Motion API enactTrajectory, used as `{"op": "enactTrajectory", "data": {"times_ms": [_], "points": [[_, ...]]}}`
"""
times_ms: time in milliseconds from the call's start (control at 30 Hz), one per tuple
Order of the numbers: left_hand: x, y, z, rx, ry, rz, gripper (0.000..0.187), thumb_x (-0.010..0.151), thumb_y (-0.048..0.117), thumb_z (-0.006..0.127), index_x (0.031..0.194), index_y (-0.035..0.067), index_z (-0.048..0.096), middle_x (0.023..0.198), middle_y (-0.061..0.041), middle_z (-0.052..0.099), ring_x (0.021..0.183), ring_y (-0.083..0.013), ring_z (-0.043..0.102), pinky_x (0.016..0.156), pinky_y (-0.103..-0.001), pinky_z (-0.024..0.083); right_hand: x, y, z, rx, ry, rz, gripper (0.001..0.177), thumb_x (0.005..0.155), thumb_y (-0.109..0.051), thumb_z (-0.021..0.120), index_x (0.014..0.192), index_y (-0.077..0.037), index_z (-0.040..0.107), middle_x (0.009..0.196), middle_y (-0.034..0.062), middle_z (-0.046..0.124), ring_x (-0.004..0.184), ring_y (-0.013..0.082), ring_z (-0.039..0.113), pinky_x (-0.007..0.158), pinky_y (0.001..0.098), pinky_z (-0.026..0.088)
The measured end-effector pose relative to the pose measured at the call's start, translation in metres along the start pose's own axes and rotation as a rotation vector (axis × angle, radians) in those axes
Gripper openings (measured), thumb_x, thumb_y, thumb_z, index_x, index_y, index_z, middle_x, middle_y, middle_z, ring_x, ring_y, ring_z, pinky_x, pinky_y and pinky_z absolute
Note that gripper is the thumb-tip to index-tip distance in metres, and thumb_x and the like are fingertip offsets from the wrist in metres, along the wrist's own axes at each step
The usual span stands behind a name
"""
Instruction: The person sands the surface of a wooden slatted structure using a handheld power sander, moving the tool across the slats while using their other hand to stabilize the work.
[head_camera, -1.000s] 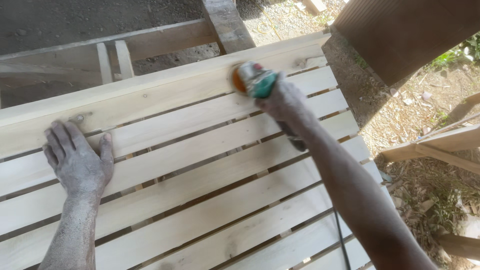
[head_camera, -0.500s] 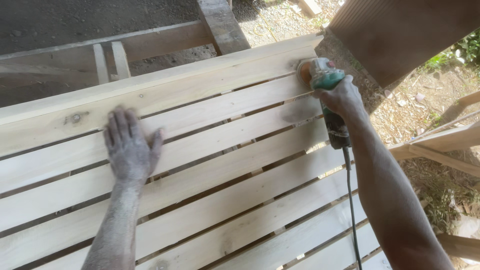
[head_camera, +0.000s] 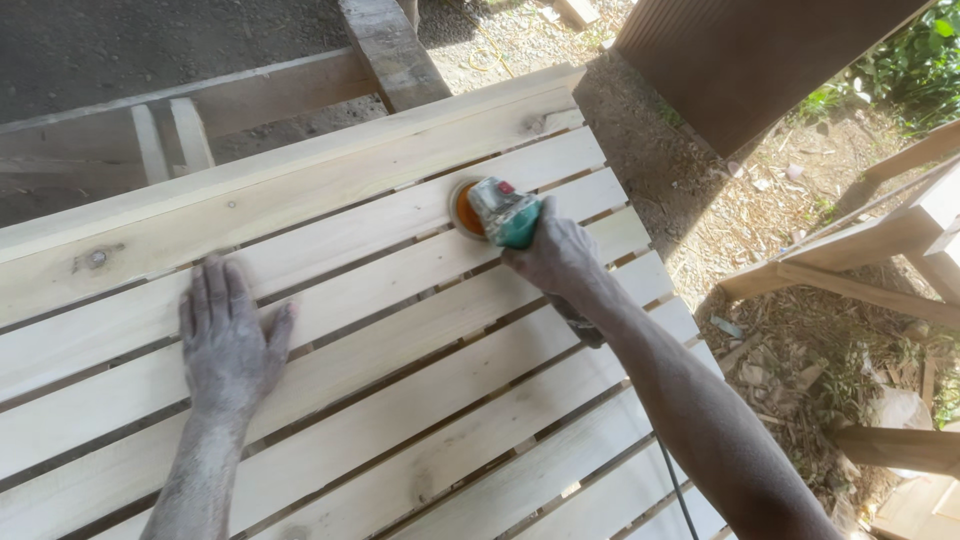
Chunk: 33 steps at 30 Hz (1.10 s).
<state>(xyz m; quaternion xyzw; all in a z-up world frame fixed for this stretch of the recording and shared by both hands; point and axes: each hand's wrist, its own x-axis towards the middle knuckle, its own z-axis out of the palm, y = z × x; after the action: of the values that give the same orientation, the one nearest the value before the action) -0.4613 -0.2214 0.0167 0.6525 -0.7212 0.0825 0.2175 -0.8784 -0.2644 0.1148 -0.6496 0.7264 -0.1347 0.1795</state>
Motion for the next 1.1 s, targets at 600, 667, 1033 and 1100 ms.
{"op": "enactTrajectory", "data": {"times_ms": [600, 667, 1033, 1100], "points": [[-0.065, -0.064, -0.016, 0.069, 0.032, -0.116, 0.095, 0.101, 0.060, 0.037, 0.161, -0.012, 0.017, 0.167, -0.037, 0.015, 0.161, -0.0477, 0.009, 0.130, -0.063, 0.011, -0.006, 0.105, -0.032, 0.080, 0.100, 0.267, 0.080, 0.081, -0.040, 0.082, 0.134, 0.002, 0.039, 0.110, 0.0247, 0.069, 0.092, 0.0343, 0.073, 0.077, 0.0420, 0.062], [-0.087, -0.076, -0.027, 0.087, 0.022, -0.135, 0.097, 0.100, 0.060, 0.038, 0.162, -0.012, 0.017, 0.168, -0.037, 0.015, 0.161, -0.0483, 0.010, 0.130, -0.063, 0.012, -0.004, 0.100, -0.033, 0.122, 0.076, 0.293, 0.084, 0.080, -0.040, 0.081, 0.137, 0.002, 0.036, 0.112, 0.0230, 0.068, 0.092, 0.0338, 0.073, 0.075, 0.0426, 0.064], [-0.156, -0.108, -0.062, 0.058, 0.136, -0.253, 0.087, 0.106, 0.049, 0.045, 0.158, -0.017, 0.021, 0.157, -0.046, 0.023, 0.149, -0.0588, 0.023, 0.119, -0.070, 0.023, 0.001, 0.079, -0.031, 0.095, 0.191, 0.261, 0.088, 0.078, -0.041, 0.083, 0.134, 0.010, 0.039, 0.112, 0.0284, 0.068, 0.100, 0.0364, 0.072, 0.086, 0.0437, 0.061], [-0.152, -0.113, -0.058, 0.179, 0.091, -0.274, 0.090, 0.109, 0.051, 0.046, 0.162, -0.015, 0.017, 0.162, -0.044, 0.020, 0.160, -0.0551, 0.017, 0.128, -0.067, 0.017, -0.006, 0.056, -0.018, 0.077, 0.185, 0.223, 0.087, 0.077, -0.042, 0.084, 0.132, 0.009, 0.040, 0.111, 0.0286, 0.068, 0.102, 0.0378, 0.071, 0.088, 0.0451, 0.060]]}}
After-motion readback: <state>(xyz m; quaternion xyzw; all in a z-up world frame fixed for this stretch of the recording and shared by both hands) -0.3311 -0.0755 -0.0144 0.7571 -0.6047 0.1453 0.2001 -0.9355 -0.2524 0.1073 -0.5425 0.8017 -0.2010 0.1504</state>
